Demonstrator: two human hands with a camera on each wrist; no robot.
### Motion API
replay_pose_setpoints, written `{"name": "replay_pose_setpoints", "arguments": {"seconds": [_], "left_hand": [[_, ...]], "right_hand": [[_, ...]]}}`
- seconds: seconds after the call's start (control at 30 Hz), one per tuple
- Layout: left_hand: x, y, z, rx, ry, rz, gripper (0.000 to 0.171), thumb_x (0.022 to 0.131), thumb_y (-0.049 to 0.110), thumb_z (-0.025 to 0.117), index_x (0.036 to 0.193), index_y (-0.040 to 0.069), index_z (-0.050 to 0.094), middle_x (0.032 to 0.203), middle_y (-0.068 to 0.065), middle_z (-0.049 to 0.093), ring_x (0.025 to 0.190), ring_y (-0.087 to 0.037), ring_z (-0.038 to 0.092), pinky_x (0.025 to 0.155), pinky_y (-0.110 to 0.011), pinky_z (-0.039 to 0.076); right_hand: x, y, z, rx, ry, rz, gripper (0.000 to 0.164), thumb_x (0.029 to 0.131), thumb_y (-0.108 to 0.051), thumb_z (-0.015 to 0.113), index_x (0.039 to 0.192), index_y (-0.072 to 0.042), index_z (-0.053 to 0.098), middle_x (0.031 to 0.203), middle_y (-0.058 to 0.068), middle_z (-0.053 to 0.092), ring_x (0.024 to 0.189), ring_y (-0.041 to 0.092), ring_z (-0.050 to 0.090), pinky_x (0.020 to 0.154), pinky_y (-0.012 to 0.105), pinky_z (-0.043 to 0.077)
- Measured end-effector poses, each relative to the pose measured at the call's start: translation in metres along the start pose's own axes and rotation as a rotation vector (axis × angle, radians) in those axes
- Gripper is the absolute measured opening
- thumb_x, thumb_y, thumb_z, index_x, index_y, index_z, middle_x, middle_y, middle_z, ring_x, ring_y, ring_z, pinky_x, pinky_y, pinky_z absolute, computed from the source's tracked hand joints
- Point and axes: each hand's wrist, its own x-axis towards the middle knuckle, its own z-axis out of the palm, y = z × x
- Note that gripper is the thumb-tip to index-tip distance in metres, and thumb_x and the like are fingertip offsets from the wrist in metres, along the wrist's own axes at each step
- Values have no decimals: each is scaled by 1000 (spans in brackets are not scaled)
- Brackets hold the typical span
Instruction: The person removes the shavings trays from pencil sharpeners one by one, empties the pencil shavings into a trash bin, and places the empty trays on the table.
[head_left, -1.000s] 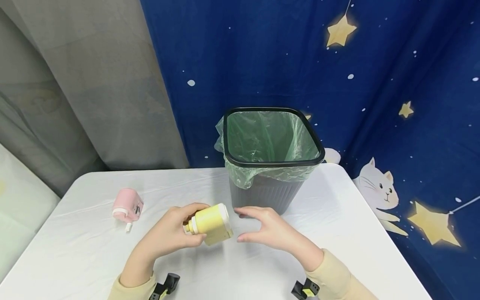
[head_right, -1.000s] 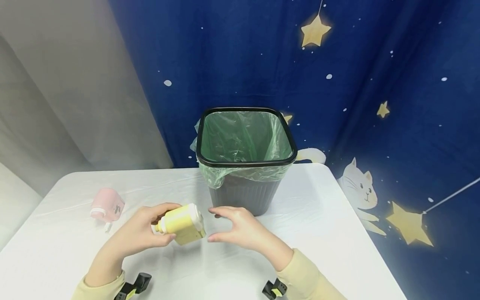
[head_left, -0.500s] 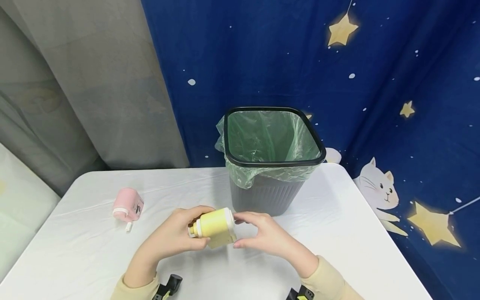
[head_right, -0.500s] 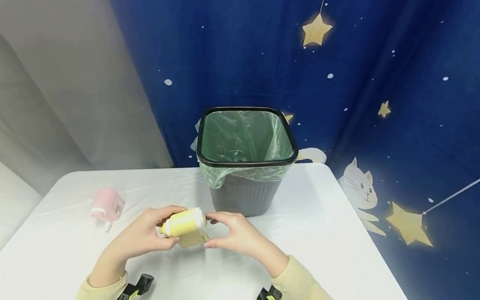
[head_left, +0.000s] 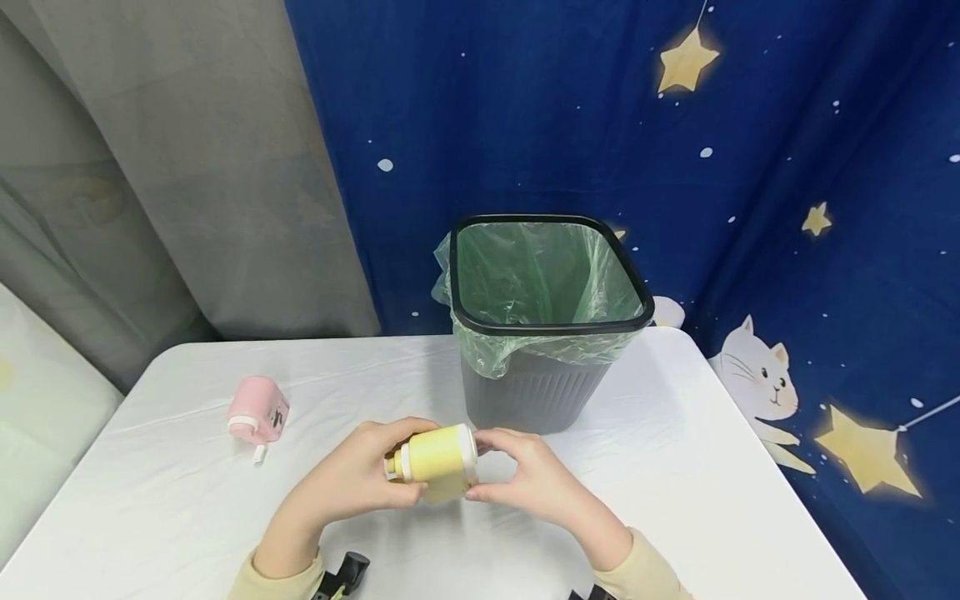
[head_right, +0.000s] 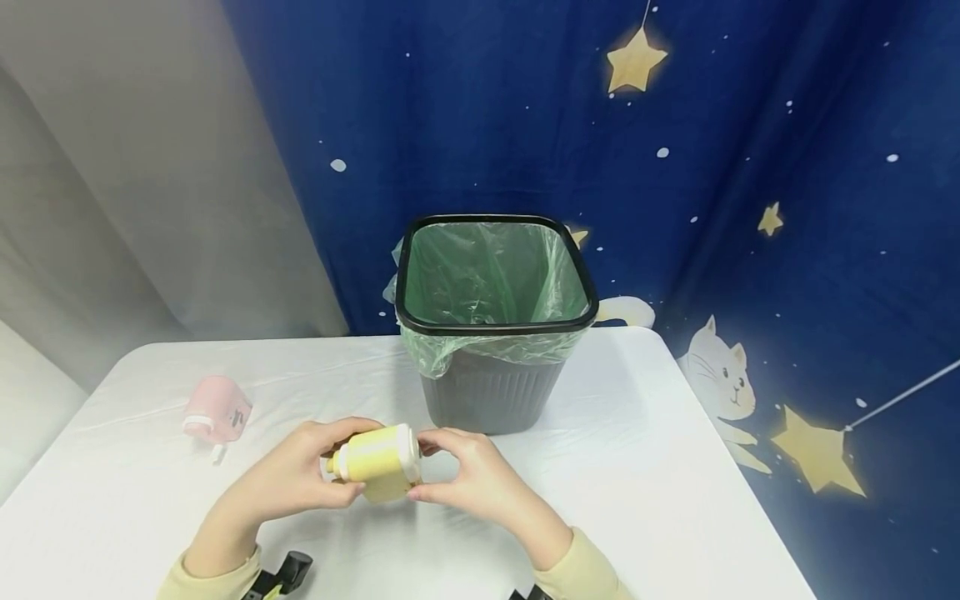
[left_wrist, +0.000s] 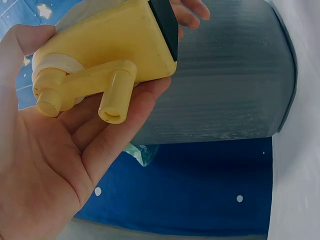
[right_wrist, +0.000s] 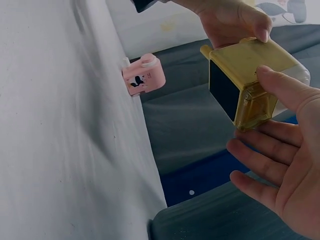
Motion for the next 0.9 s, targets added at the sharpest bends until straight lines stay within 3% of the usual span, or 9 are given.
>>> {"name": "replay_pose_setpoints", "arguments": {"seconds": [0.37,0.57,0.9], "left_hand": [[1,5,3,28,-15,-23,55,66,7,74,118,17,61,89,10,62,69,-5,55,61,-24,49],[2,7,7,61,-9,-60,54,69,13,80,118,19,59,91,11,62,71,-5,55,64,-25,49],[3,8,7,71,-24,-27,53,70,17,83,117,20,58,91,12,61,71,-4,55,64,-24,49]], "right_hand": [[-1,1,0,-9,42,-25,53,69,-26,87,115,-15,65,103,-10,65,98,9,61,91,36,48],[-1,1,1,-30,70,-46,51,67,-24,89,112,-16,66,102,-11,65,97,8,61,89,35,49],[-3,-3,-2,-67,76,-52,52,65,-25,89,111,-15,66,100,-10,65,94,8,61,87,32,50]]}}
